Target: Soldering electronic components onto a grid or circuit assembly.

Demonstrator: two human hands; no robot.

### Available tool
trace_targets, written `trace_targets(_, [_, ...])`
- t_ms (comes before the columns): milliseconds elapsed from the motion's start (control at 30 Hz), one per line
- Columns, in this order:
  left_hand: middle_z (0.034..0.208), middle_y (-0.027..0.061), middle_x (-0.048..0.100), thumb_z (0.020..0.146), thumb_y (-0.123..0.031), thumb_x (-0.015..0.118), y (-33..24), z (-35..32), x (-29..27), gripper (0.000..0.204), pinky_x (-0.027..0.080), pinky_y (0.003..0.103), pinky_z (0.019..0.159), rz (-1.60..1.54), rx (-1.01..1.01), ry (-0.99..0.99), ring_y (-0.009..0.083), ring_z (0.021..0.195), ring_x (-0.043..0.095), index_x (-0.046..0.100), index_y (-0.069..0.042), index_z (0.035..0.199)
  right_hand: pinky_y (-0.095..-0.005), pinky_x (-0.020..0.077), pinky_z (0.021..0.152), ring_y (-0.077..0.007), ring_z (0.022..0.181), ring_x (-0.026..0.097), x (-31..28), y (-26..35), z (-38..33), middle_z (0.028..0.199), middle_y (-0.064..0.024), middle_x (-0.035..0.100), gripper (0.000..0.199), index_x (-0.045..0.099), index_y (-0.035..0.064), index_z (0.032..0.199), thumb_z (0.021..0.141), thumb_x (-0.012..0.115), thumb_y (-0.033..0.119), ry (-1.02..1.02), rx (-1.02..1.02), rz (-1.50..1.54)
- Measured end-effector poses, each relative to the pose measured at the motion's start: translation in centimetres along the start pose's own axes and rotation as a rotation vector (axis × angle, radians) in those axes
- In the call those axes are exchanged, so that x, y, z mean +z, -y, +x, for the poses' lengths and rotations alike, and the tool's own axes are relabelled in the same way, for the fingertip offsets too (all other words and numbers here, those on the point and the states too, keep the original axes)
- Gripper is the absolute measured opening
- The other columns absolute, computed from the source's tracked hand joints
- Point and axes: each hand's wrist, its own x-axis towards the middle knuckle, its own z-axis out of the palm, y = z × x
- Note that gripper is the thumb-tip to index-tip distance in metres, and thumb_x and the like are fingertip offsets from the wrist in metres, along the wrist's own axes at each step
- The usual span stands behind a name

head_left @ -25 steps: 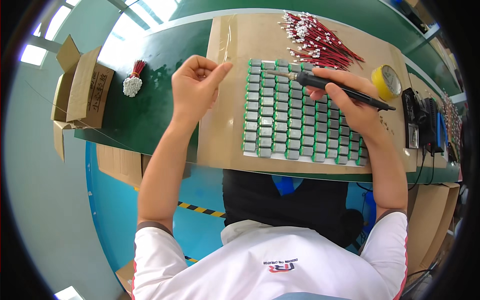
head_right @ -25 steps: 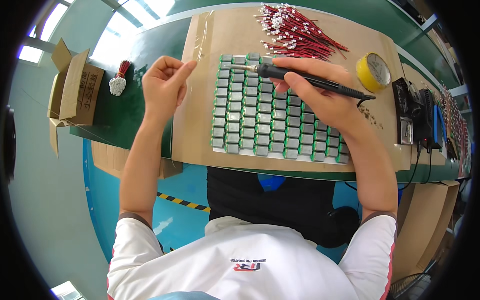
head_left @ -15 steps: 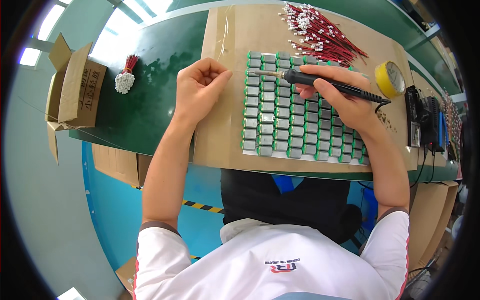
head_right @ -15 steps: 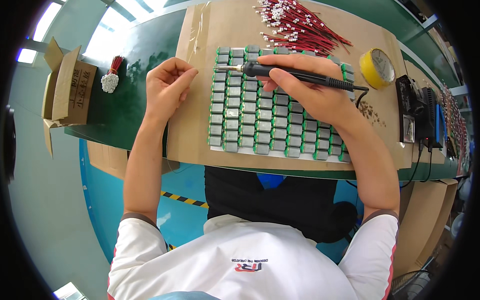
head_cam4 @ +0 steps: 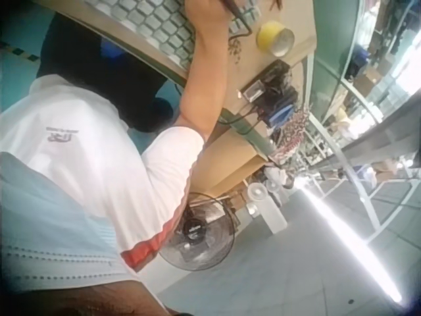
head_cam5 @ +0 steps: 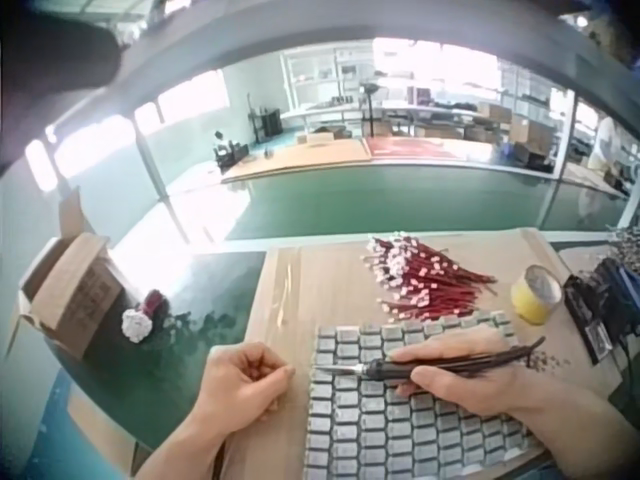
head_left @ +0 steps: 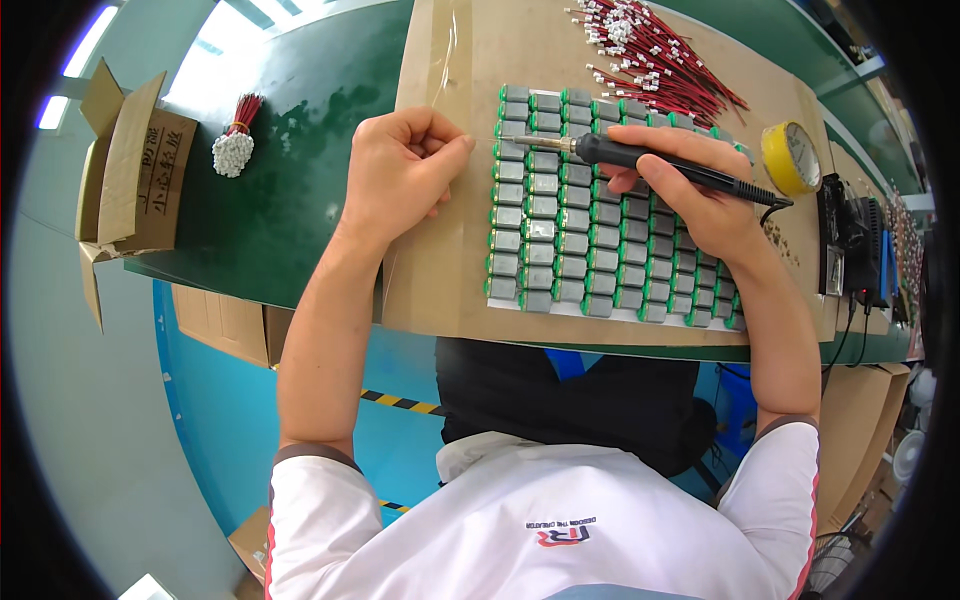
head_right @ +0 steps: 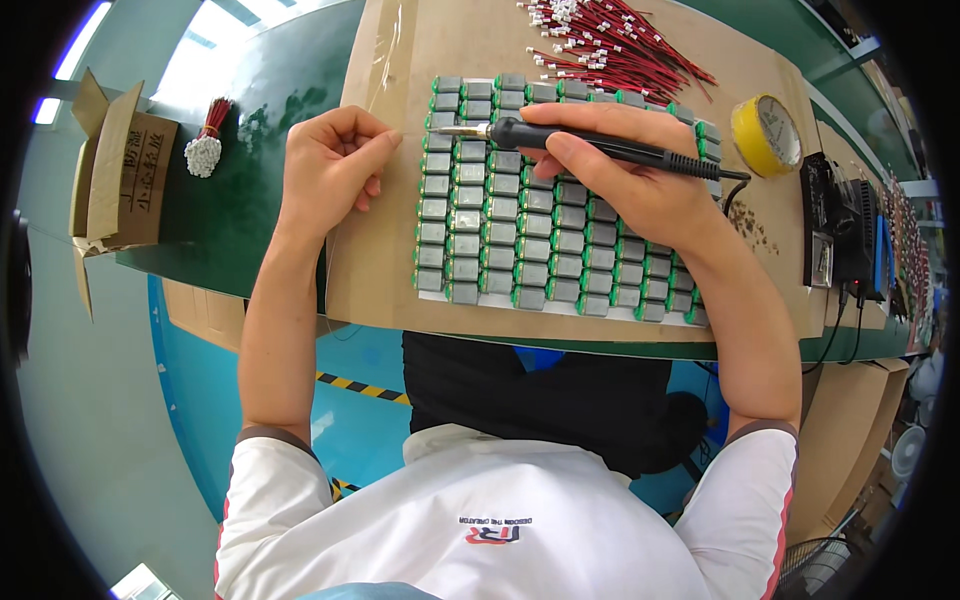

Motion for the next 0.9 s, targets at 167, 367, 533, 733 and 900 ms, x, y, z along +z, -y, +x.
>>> trace_targets(167, [0.062, 0.0008, 0.064, 0.088, -0.009, 0.074, -0.27, -0.07, 0.09, 0.015, 0.043, 0.023, 0.04, 0.012, -0.025, -0.013, 0.0057, 0.048, 0.059, 0.07, 0.003, 0.08, -0.0312, 0.0589, 0.086, -0.0208, 0.093, 0.076, -0.03, 0.05, 0.1, 0.108, -0.0185, 0.077, 0.034, 0.066, -0.0075, 0.132, 0.101, 0.057, 0.002, 0.014, -0.016, -0.022])
trace_targets(367, [0.063, 0.0001, 0.064, 0.088, -0.01, 0.075, -0.11, -0.04, 0.14, 0.015, 0.043, 0.023, 0.04, 0.015, -0.041, -0.011, 0.0053, 0.049, 0.059, 0.071, 0.002, 0.081, -0.0309, 0.0587, 0.085, -0.0208, 0.092, 0.076, -0.17, -0.04, 0.0, 0.108, -0.0183, 0.076, 0.034, 0.066, -0.007, 0.132, 0.101, 0.058, 0.002, 0.022, -0.017, -0.033])
trace_targets(533, [0.063, 0.0002, 0.065, 0.089, -0.01, 0.075, -0.23, -0.13, 0.07, 0.015, 0.043, 0.023, 0.04, 0.022, -0.04, -0.01, 0.0052, 0.049, 0.059, 0.071, 0.002, 0.082, -0.0309, 0.0584, 0.086, -0.0207, 0.093, 0.076, -0.01, 0.18, 0.05, 0.108, -0.0181, 0.076, 0.033, 0.067, -0.007, 0.132, 0.101, 0.058, 0.002, 0.018, -0.005, -0.037])
trace_targets(733, [0.067, -0.0021, 0.064, 0.092, -0.012, 0.076, -0.2, -0.13, 0.06, 0.015, 0.041, 0.019, 0.04, 0.052, -0.051, 0.01, 0.0028, 0.051, 0.058, 0.072, 0.001, 0.086, -0.031, 0.058, 0.086, -0.0204, 0.093, 0.076, -0.1, 0.13, 0.0, 0.107, -0.0181, 0.077, 0.034, 0.067, -0.0068, 0.132, 0.1, 0.058, 0.002, 0.02, -0.005, -0.033])
trace_targets(900, [0.062, 0.0007, 0.065, 0.089, -0.01, 0.075, -0.28, -0.07, 0.19, 0.015, 0.042, 0.023, 0.04, 0.036, -0.042, 0.001, 0.0055, 0.048, 0.058, 0.072, 0.003, 0.082, -0.0308, 0.058, 0.086, -0.0202, 0.093, 0.076, -0.06, 0.28, 0.02, 0.106, -0.0178, 0.077, 0.034, 0.067, -0.0067, 0.132, 0.1, 0.058, 0.002, 0.018, -0.003, -0.034])
